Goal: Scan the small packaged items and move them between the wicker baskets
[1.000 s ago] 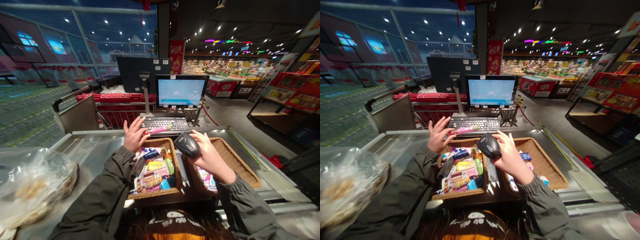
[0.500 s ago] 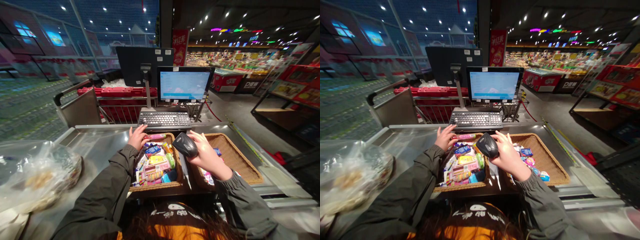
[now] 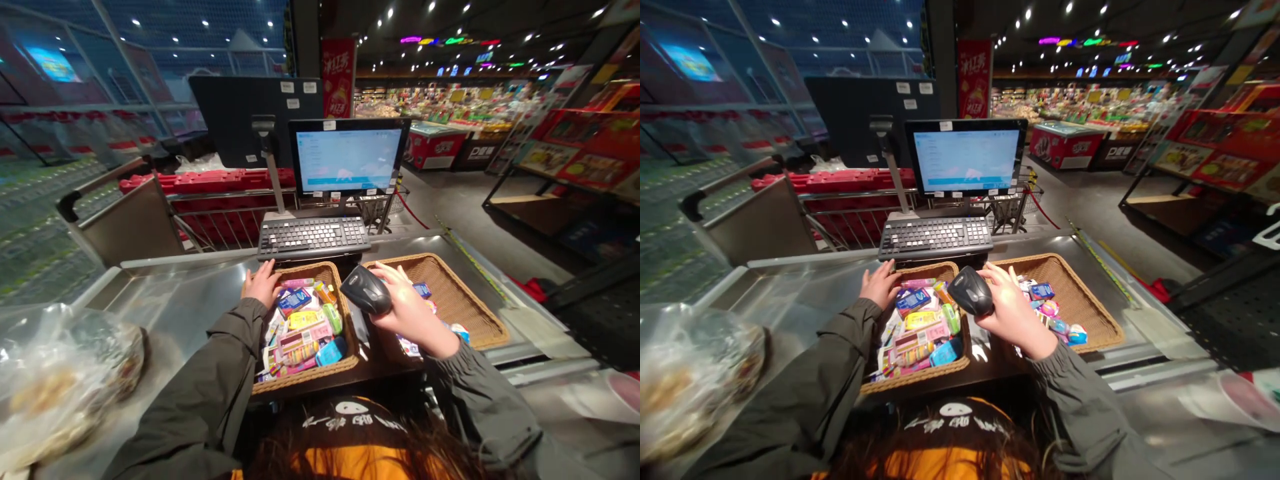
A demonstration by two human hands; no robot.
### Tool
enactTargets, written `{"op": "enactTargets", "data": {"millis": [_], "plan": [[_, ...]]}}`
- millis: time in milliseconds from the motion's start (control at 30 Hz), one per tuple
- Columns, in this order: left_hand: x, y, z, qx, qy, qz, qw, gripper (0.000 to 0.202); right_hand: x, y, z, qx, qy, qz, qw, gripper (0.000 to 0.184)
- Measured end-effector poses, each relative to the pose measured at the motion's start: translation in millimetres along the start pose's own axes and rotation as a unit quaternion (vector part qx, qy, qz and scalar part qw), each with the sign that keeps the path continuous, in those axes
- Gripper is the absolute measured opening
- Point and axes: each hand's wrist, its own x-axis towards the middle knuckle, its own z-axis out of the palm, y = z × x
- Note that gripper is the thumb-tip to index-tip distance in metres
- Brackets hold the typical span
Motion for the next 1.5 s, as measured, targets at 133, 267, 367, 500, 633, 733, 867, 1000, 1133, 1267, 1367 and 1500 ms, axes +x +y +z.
{"op": "enactTargets", "data": {"millis": [133,267,367,500,633,733,867,1000,1133,1267,1367,1500], "plan": [[7.5,21.0,-26.2,-0.002,0.026,0.065,0.998,0.036,-19.1,20.2,-19.9,-0.023,0.048,0.039,0.998,0.049],[26.3,69.2,-46.5,-0.027,0.065,0.161,0.984,0.035,-41.5,48.8,-43.0,-0.063,0.124,0.099,0.985,0.052],[44.4,119.5,-44.9,-0.043,0.069,0.219,0.972,0.036,-57.7,71.1,-55.9,-0.088,0.168,0.138,0.972,0.053],[71.9,185.8,-25.9,-0.04,0.021,0.281,0.959,0.041,-75.7,94.1,-65.1,-0.105,0.198,0.168,0.96,0.056],[106.1,235.0,1.5,-0.006,-0.027,0.354,0.935,0.033,-85.7,107.5,-69.9,-0.106,0.194,0.183,0.958,0.058],[133.9,261.8,23.8,0.022,-0.049,0.428,0.902,0.024,-87.5,113.9,-72.8,-0.095,0.186,0.185,0.96,0.057],[162.9,288.2,54.9,0.025,-0.092,0.502,0.86,0.027,-85.6,120.8,-75.2,-0.076,0.169,0.186,0.965,0.057],[179.0,300.1,84.5,-0.006,-0.158,0.531,0.833,0.041,-84.0,128.9,-75.4,-0.062,0.155,0.196,0.966,0.059],[187.5,299.6,102.9,-0.017,-0.192,0.554,0.81,0.058,-83.4,138.8,-75.2,-0.05,0.148,0.204,0.966,0.062],[192.1,299.4,109.5,-0.021,-0.184,0.569,0.802,0.047,-81.0,149.4,-75.7,-0.036,0.149,0.212,0.965,0.062],[195.5,300.0,111.5,-0.013,-0.181,0.576,0.797,0.032,-78.7,157.2,-75.7,-0.034,0.148,0.215,0.965,0.063],[202.3,296.6,111.2,-0.007,-0.2,0.603,0.772,0.026,-76.3,164.2,-73.9,-0.037,0.146,0.212,0.966,0.063]]}}
